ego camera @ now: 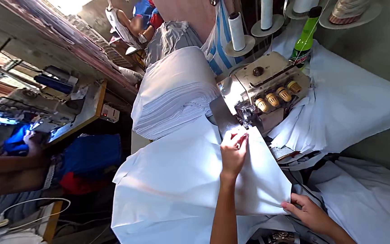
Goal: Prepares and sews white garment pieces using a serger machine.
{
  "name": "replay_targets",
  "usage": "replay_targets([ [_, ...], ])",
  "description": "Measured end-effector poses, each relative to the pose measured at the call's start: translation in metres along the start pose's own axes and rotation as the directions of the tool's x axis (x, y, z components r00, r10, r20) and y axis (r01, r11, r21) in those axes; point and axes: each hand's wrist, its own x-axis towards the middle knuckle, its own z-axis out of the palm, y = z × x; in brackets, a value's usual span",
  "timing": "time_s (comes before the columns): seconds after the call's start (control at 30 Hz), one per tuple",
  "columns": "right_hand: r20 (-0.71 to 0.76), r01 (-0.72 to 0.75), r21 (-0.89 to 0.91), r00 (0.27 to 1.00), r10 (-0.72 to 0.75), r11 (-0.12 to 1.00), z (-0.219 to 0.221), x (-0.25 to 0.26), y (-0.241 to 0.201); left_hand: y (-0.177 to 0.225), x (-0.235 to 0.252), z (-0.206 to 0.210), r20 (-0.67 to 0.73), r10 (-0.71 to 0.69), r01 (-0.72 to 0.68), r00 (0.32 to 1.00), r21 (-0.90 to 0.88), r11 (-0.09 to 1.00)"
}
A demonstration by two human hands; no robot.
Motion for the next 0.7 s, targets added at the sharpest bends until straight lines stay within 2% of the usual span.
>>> replay_targets([
  [0.2, -0.002, -0.017, -0.035, 1.0, 0.017, 0.999, 0.002, 0.006, 0.0, -0.003, 0.003, -0.004, 0.029, 0.011, -0.013, 1.0, 0.045, 0.999],
  [0.37, -0.085, -0.129, 0.093, 0.987, 0.137, 0.987, 0.007, 0.016, -0.002, -0.003, 0.013, 0.003, -0.051, 0.0, 0.006, 0.999, 0.119, 0.993],
  [0.43, -0.048, -0.175, 0.114, 0.982, 0.181, 0.978, 0.011, 0.019, 0.011, -0.003, 0.013, 0.005, -0.059, -0.004, 0.013, 0.998, 0.145, 0.989],
  [0.5, 0.045, -0.225, 0.043, 0.974, 0.224, 0.973, 0.014, 0.025, 0.026, -0.003, 0.015, 0.006, -0.062, 0.003, 0.007, 0.998, 0.159, 0.987],
  [0.57, 0.096, -0.201, -0.048, 0.974, 0.204, 0.978, 0.018, 0.025, 0.031, -0.005, 0.016, 0.003, -0.045, 0.023, -0.014, 0.999, 0.181, 0.983],
  [0.63, 0.051, -0.176, -0.054, 0.983, 0.179, 0.983, 0.011, 0.014, 0.025, -0.01, 0.015, -0.003, 0.009, 0.066, -0.066, 0.998, 0.211, 0.975],
  [0.7, -0.091, -0.204, 0.001, 0.975, 0.203, 0.979, -0.012, -0.009, 0.018, -0.014, 0.013, -0.006, 0.081, 0.101, -0.116, 0.992, 0.219, 0.969],
])
